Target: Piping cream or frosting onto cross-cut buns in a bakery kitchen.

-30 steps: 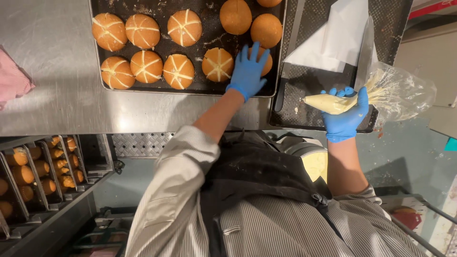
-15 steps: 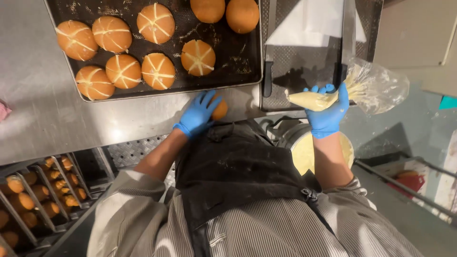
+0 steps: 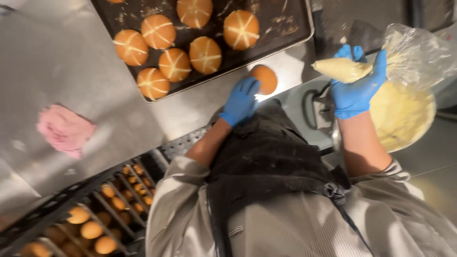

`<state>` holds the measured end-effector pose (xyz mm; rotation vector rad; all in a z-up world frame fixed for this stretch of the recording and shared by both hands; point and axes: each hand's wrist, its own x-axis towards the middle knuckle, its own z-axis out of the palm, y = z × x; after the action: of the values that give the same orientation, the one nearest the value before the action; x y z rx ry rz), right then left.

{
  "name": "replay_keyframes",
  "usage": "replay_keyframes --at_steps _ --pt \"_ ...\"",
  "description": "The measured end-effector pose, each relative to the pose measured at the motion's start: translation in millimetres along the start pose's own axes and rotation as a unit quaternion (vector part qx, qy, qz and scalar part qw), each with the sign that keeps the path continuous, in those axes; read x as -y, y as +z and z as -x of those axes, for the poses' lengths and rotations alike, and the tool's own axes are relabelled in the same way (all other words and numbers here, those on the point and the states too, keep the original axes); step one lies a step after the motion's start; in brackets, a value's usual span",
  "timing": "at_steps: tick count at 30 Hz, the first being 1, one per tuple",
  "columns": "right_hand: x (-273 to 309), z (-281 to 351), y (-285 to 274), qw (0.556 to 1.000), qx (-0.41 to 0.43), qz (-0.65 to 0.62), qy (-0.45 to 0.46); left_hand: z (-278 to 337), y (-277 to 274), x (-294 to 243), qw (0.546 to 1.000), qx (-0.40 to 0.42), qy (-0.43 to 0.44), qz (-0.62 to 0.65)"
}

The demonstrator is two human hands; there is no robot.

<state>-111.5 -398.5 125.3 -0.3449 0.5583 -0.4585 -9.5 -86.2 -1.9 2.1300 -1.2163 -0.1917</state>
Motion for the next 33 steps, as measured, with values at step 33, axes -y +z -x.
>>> replay_keyframes --at_steps 33 --pt "-79 -20 9 0.98 0.037 0.187 0.054 -3 17 -31 0.98 -0.016 -0.165 0.114"
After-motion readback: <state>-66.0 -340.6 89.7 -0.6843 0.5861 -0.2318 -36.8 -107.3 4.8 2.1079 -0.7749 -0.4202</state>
